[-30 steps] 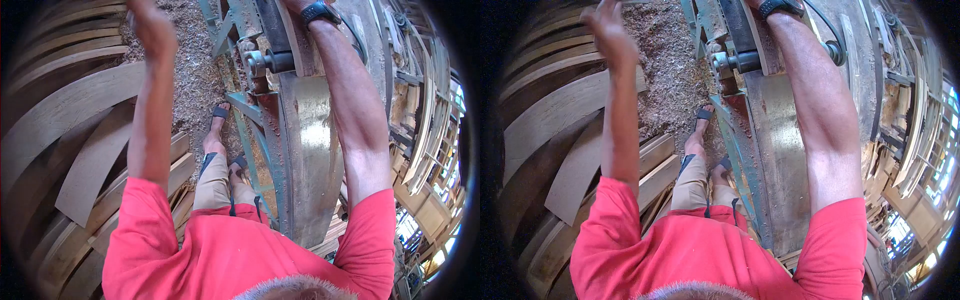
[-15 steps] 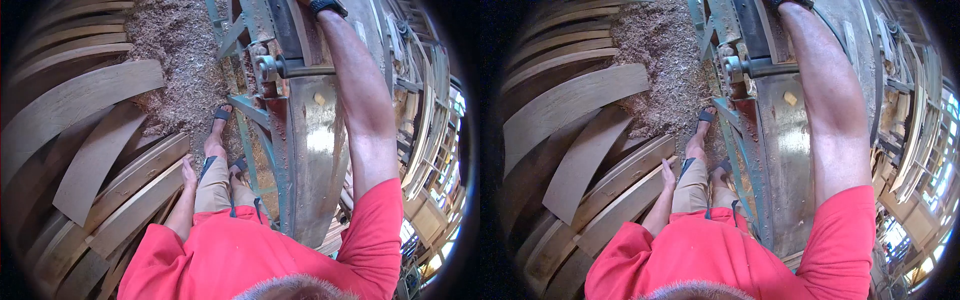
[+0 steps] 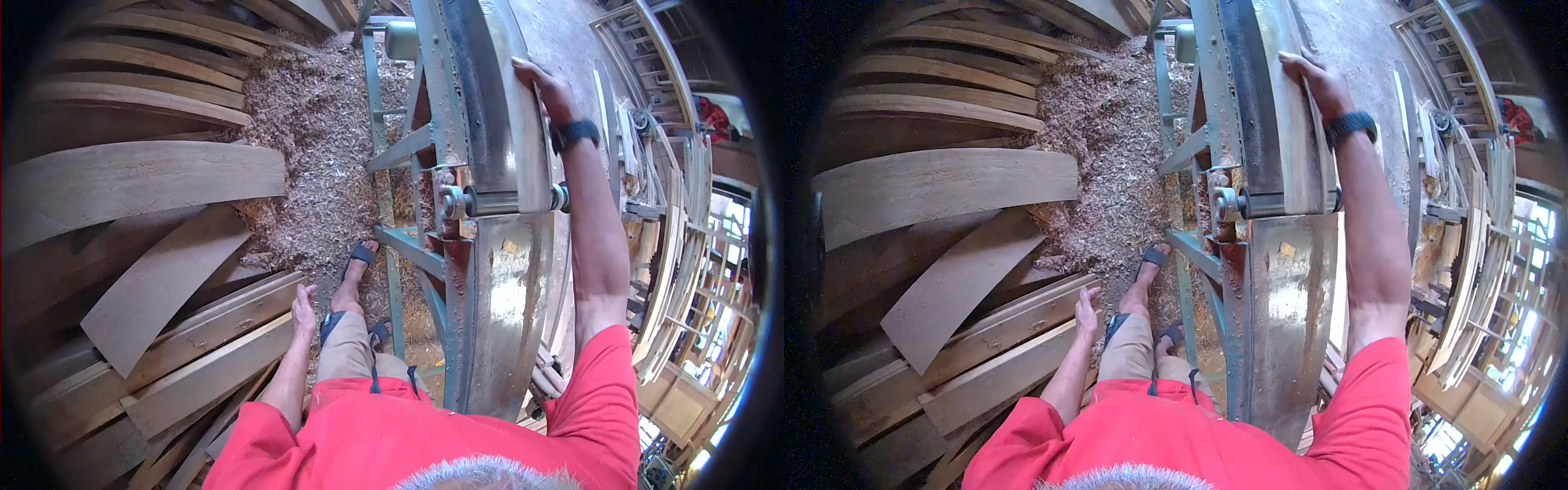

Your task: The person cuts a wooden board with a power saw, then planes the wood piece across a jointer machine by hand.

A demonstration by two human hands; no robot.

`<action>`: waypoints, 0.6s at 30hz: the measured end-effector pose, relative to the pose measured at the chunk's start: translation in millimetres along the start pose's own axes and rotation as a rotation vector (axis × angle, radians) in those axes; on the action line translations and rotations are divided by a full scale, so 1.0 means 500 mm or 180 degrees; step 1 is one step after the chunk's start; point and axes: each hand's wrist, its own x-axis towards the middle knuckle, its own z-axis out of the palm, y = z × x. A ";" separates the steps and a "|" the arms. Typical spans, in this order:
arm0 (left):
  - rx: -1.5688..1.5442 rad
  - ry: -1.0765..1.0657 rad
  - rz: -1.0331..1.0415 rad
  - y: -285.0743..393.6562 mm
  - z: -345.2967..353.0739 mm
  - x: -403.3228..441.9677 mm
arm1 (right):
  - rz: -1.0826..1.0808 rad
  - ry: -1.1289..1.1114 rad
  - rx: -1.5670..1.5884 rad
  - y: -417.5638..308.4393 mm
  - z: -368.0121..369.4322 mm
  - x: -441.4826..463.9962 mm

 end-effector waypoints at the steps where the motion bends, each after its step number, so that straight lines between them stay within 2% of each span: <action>1: -0.0057 -0.0026 0.0141 0.037 0.006 -0.010 | 0.0495 -0.0062 0.0344 -0.063 0.001 -0.089; 3: -0.0169 -0.0132 0.0340 0.119 0.034 -0.043 | 0.0680 -0.0238 0.2147 -0.028 -0.006 -0.144; 5: -0.0447 -0.0813 0.1061 0.166 0.067 -0.060 | 0.0724 -0.0362 0.2368 -0.074 -0.010 -0.256; 7: -0.0466 -0.1446 0.1510 0.262 0.120 -0.092 | 0.0654 -0.0178 0.2969 -0.016 -0.008 -0.319; 8: -0.0823 -0.1801 0.1279 0.293 0.160 -0.102 | 0.0390 0.0270 0.3381 0.087 -0.006 -0.328; 9: -0.1165 -0.2152 0.1027 0.318 0.195 -0.116 | 0.0487 -0.0102 0.3327 0.050 -0.002 -0.376; 11: -0.1226 -0.2777 0.0726 0.421 0.227 -0.167 | 0.0550 0.0170 0.3740 0.033 0.039 -0.454; 12: -0.1205 -0.2793 0.0751 0.460 0.242 -0.180 | 0.0547 0.0116 0.4117 0.059 0.049 -0.475; 13: -0.1126 -0.3104 0.0789 0.486 0.254 -0.195 | 0.0559 0.0080 0.4496 0.085 0.058 -0.502; 16: -0.0853 -0.3749 0.0652 0.528 0.271 -0.255 | 0.0648 0.0142 0.4747 0.129 0.087 -0.563; 17: -0.0664 -0.4072 0.0447 0.541 0.269 -0.275 | 0.0725 0.0125 0.4926 0.090 0.103 -0.580; 18: -0.0539 -0.4390 0.0296 0.553 0.264 -0.295 | 0.0882 -0.0283 0.4898 0.047 0.102 -0.615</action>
